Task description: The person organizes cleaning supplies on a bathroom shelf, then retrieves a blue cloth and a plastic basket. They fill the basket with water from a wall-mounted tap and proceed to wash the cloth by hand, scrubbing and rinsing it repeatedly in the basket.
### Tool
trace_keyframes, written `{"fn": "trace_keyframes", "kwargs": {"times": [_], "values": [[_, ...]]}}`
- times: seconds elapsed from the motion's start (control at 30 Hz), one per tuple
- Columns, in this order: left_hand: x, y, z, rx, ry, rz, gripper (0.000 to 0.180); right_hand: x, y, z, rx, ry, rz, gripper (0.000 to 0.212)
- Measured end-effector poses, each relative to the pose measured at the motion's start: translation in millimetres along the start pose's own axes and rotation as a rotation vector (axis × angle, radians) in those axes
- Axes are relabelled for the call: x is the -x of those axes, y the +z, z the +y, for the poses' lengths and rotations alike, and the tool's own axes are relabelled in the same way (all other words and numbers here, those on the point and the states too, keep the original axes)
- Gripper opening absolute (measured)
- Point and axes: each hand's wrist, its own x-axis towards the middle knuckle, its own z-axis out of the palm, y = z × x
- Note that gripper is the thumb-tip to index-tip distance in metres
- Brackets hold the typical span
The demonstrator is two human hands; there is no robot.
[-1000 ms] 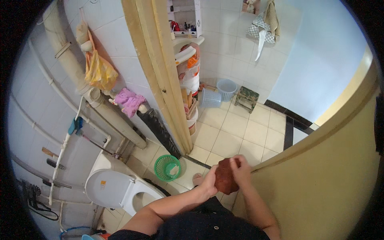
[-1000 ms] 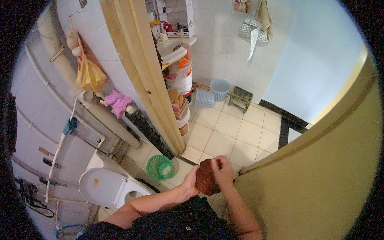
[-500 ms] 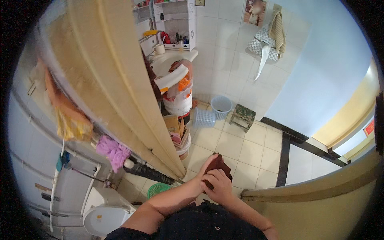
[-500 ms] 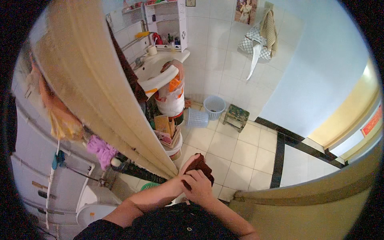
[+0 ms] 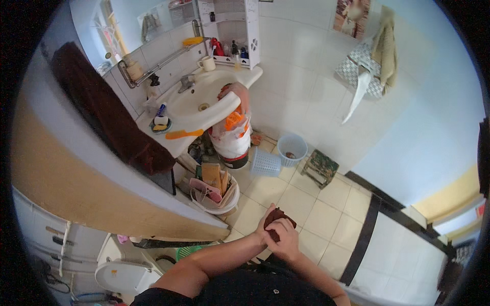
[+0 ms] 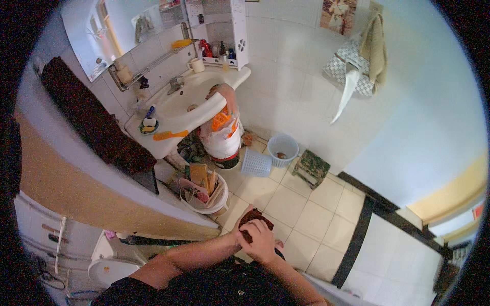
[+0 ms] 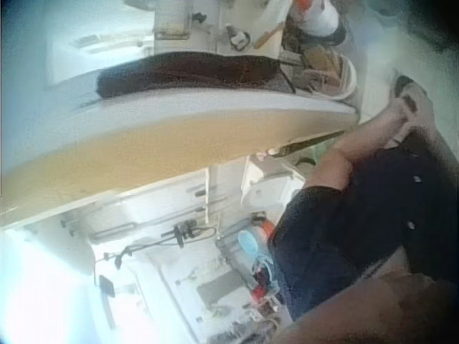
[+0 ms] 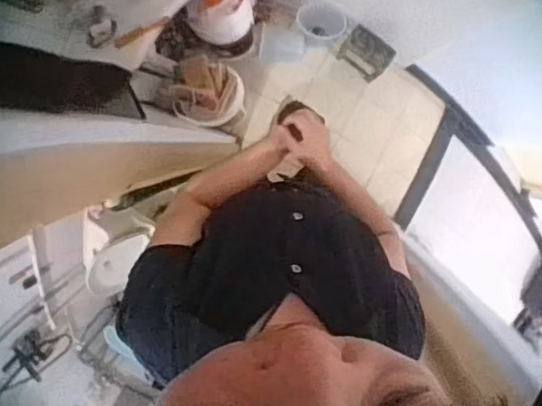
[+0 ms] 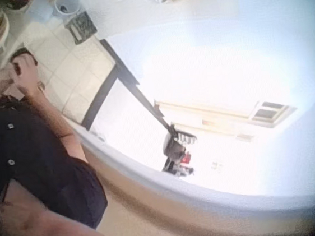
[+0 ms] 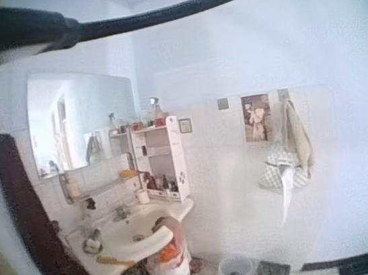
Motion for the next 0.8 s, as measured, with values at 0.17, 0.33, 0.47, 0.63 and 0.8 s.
{"fn": "trace_keyframes", "kwargs": {"times": [0.17, 0.33, 0.47, 0.63, 0.8], "values": [[-89, 66, -33, -0.234, 0.139, 0.704, 0.034, -55, -80, 104, 0.029, 0.374, 0.109, 0.014], [-149, 63, -21, -0.202, 0.249, 0.58, 0.026, -106, -117, 157, -0.774, 0.755, 0.032, 0.012], [-172, 46, 19, -0.198, 0.317, 0.718, 0.027, -125, -99, 184, -0.868, 0.816, -0.113, 0.012], [-209, -40, 56, -0.15, 0.382, 0.802, 0.022, -145, -59, 251, -0.596, 0.727, -0.176, 0.017], [-270, -62, 102, -0.238, 0.324, 0.978, 0.026, -193, -46, 314, -0.581, 0.829, -0.15, 0.015]]}}
